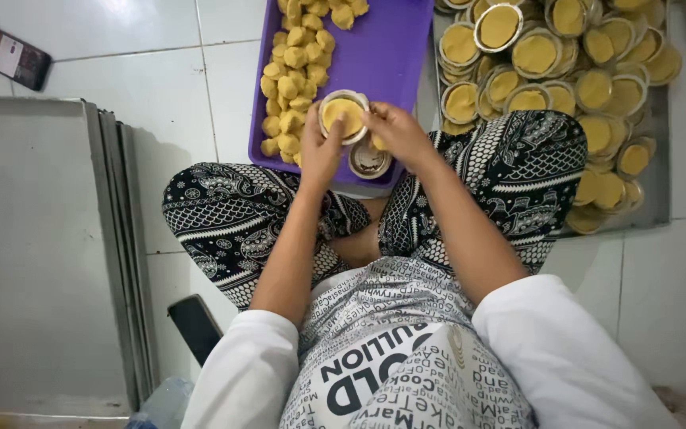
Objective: The person sits on the floor and repeatedly picks up yellow dough pieces from a purple tray. They press the dough into small metal rings held in their left hand and place the filled rings onto a large metal tray to the right.
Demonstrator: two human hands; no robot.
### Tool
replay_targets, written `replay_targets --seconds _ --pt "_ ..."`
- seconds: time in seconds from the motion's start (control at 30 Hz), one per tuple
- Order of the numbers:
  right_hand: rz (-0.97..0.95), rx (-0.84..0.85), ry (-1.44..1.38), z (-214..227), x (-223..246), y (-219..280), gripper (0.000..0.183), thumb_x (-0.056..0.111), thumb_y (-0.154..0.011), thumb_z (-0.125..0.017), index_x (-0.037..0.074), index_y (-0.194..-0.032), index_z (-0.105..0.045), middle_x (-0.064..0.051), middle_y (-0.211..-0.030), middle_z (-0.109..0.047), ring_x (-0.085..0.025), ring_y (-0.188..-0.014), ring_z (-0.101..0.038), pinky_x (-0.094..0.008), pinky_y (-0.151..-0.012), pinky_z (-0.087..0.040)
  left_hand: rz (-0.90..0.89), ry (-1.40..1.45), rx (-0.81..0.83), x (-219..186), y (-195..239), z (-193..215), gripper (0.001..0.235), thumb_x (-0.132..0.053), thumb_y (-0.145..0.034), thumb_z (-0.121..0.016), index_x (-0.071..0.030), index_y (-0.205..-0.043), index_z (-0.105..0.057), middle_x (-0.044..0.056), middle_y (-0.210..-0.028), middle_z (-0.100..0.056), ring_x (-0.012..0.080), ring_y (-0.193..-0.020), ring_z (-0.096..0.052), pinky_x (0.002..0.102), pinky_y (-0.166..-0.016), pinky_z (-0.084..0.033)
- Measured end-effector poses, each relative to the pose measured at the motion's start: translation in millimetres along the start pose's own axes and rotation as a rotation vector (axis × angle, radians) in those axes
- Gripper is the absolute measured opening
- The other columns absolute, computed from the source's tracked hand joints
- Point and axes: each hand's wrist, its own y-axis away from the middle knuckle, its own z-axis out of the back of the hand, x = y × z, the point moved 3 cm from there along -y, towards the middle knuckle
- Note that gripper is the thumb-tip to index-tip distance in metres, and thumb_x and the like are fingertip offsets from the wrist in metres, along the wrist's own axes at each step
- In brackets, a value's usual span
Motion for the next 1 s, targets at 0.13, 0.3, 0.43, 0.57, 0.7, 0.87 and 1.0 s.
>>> replay_targets --seconds 0.13,0.3,0.43,0.57,0.7,0.87,1.0 --pt "0.014 -0.069 0.241 11 -15 -6 0.025 0.026 -0.088 -0.058 0.001 -0.087 -0.061 -0.005 -0.058 -0.053 -0.012 -0.052 -0.049 -0.027 -0.058 -0.042 0.037 -0.031 0.015 -3 -5 4 0.029 -0.013 -0.089 -0.052 -0.001 -0.116 -0.046 0.019 -0.103 -0.056 0.0237 -0.102 -0.052 0.039 -0.09 -0.042" --pt "0.038 -0.088 0.377 6 28 7 0.036 0.038 -0.085 -0.062 0.004 -0.096 -0.058 -0.009 -0.064 -0.056 -0.016 -0.05 -0.054 -0.032 -0.056 -0.042 0.066 -0.053 -0.022 -7 -4 -1 0.033 -0.019 -0.089 -0.056 0.0 -0.115 -0.046 0.018 -0.102 -0.056 0.0224 -0.1 -0.054 0.037 -0.087 -0.044" --pt "-0.013 -0.05 0.237 10 -15 -7 0.034 0.037 -0.09 -0.056 0.004 -0.082 -0.059 -0.001 -0.055 -0.052 -0.009 -0.047 -0.048 -0.023 -0.055 -0.039 0.056 -0.086 0.023 -11 -5 -5 0.032 -0.02 -0.088 -0.057 0.0 -0.112 -0.047 0.016 -0.098 -0.057 0.0204 -0.097 -0.055 0.036 -0.084 -0.046" --pt "-0.081 -0.001 0.092 -1 3 -3 0.023 0.026 -0.084 -0.061 0.004 -0.077 -0.057 0.001 -0.051 -0.049 -0.006 -0.045 -0.048 -0.018 -0.048 -0.04 0.072 -0.105 0.084 -26 -5 -4 0.028 -0.023 -0.089 -0.057 -0.003 -0.108 -0.05 0.013 -0.086 -0.058 0.0153 -0.086 -0.053 0.035 -0.078 -0.046" --pt "-0.219 -0.081 0.141 21 5 -6 0.034 0.035 -0.083 -0.062 0.002 -0.083 -0.058 -0.005 -0.06 -0.055 -0.012 -0.049 -0.054 -0.024 -0.049 -0.045 0.188 -0.234 0.066 -34 0 -12 0.034 -0.039 -0.092 -0.046 -0.013 -0.114 -0.048 0.011 -0.082 -0.062 0.0208 -0.079 -0.06 0.038 -0.075 -0.047" --pt "-0.207 -0.574 -0.034 78 8 -31 0.025 0.032 -0.079 -0.059 0.008 -0.074 -0.056 -0.004 -0.054 -0.052 -0.013 -0.044 -0.052 -0.026 -0.039 -0.037 -0.039 -0.517 0.176 -7 -2 -8 0.027 -0.029 -0.089 -0.051 -0.009 -0.106 -0.056 0.008 -0.077 -0.058 0.021 -0.073 -0.054 0.034 -0.067 -0.042" --pt "-0.287 -0.962 -0.454 114 7 -43 0.022 0.029 -0.074 -0.058 0.007 -0.076 -0.055 -0.005 -0.055 -0.048 -0.013 -0.037 -0.041 -0.023 -0.031 -0.029 -0.151 -0.693 0.311 8 -1 -13 0.018 -0.016 -0.079 -0.06 -0.009 -0.094 -0.067 0.011 -0.085 -0.057 0.0263 -0.077 -0.056 0.036 -0.07 -0.044"
